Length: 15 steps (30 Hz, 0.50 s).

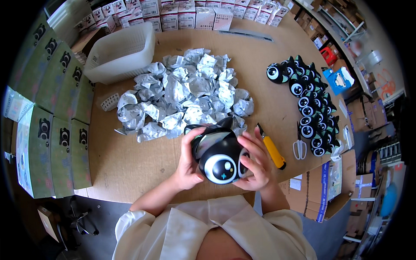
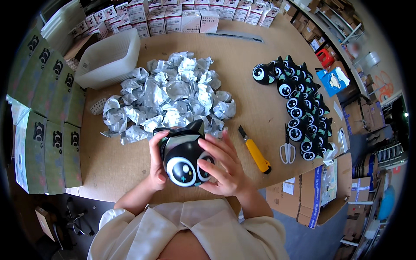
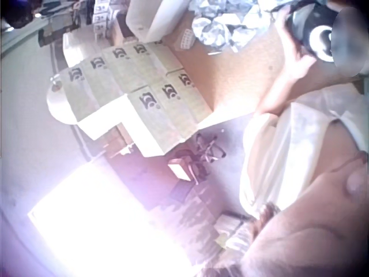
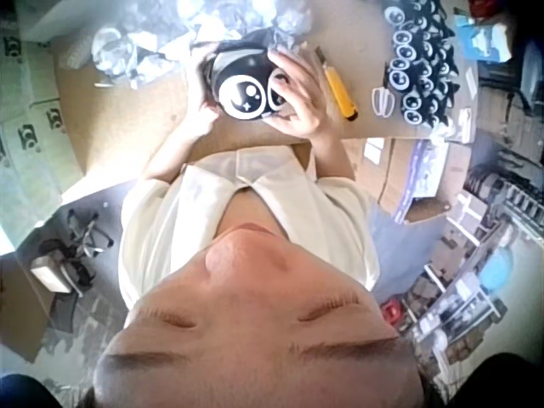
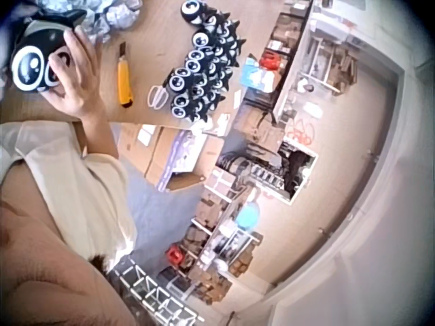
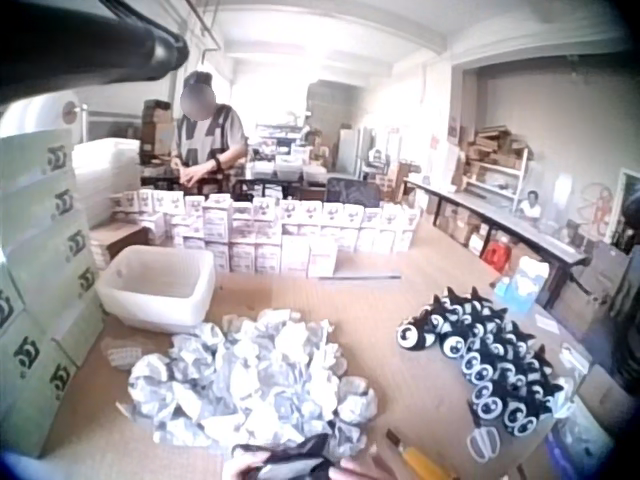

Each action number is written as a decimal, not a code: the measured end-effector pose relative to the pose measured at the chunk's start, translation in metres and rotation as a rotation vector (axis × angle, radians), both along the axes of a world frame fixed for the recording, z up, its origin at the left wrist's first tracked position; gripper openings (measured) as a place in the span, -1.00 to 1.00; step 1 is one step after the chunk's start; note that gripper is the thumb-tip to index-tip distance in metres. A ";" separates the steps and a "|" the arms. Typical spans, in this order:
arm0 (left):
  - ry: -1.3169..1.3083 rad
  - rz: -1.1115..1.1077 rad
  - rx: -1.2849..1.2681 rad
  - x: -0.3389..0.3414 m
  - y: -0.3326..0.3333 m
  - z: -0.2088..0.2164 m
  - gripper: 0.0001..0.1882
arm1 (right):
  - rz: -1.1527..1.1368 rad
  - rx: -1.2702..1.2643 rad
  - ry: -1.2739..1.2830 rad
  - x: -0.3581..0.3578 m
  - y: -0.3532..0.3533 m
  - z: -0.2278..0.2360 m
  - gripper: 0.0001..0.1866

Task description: The person repeatedly picks up a black cat-shaped toy, uses a yellow utility knife to cut open its plastic packaging, removes the toy, and places it on the table. The person continues this process for multiple units, accumulating a growing pile of assembled toys on the right side of the table.

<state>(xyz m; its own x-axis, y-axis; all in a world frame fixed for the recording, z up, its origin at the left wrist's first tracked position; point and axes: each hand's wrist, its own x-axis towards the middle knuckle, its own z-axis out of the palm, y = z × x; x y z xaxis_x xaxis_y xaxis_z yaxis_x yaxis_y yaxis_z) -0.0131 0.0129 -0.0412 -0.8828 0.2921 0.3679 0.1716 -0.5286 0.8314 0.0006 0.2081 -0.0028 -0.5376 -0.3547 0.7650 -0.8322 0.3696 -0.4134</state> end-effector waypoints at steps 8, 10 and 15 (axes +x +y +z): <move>0.240 -0.002 -0.155 -0.006 -0.004 -0.016 0.21 | -0.001 0.028 -0.081 -0.008 -0.002 0.001 -0.34; 0.204 0.011 -0.111 -0.002 -0.002 -0.013 0.19 | 0.021 0.024 -0.078 -0.008 -0.001 -0.003 -0.35; 0.196 0.039 -0.093 0.001 -0.001 -0.010 0.20 | 0.078 0.009 -0.067 -0.009 -0.003 -0.004 -0.31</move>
<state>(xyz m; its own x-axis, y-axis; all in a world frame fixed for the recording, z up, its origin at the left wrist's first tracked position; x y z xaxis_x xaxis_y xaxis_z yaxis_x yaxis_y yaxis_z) -0.0120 0.0123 -0.0508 -0.8084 0.2994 0.5068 0.3538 -0.4409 0.8249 -0.0080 0.2054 -0.0066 -0.5578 -0.4042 0.7249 -0.8292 0.3092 -0.4656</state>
